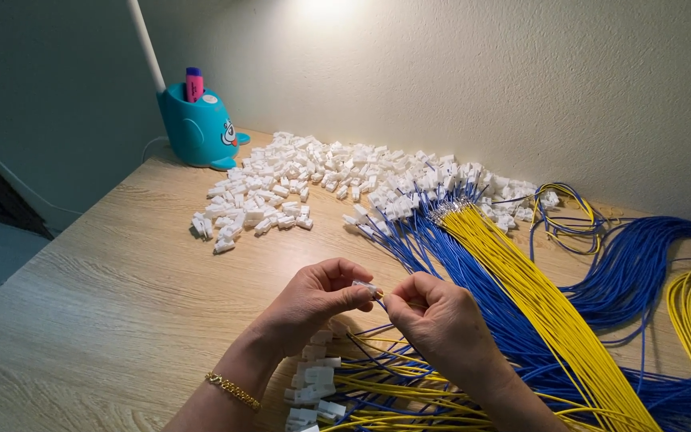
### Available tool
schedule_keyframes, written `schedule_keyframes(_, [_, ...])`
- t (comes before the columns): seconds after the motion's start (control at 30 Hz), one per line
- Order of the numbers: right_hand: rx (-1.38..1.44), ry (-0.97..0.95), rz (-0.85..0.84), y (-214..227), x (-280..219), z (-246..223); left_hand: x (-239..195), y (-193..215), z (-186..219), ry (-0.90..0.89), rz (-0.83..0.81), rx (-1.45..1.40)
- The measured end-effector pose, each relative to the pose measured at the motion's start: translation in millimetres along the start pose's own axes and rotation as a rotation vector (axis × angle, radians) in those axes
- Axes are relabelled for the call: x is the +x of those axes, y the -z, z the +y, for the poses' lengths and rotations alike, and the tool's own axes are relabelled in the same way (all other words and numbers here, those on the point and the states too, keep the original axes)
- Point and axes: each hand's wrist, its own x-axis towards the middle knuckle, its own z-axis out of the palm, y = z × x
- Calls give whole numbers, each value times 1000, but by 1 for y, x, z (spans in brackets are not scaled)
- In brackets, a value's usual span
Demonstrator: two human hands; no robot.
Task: The person repeatedly picks up white RJ45 connectors and blue or yellow Ethernet cables, then inserts the cable ends into the connectors. The completed assemblies are placed on the table among other finished cables.
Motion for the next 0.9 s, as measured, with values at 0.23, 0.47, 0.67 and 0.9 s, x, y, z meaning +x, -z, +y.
schedule_keyframes(0.23, [-59,4,-6,3,-1,-5,0,-2,1,3,14,-32])
schedule_keyframes(0.47, [-70,57,50,1,-2,-1,-3,-6,2,-10,-8,-29])
schedule_keyframes(0.67, [-38,91,33,0,-2,-1,-1,-8,0,-34,-63,-44])
schedule_keyframes(0.9, [-68,127,-23,1,1,3,-3,-8,1,-50,-38,-5])
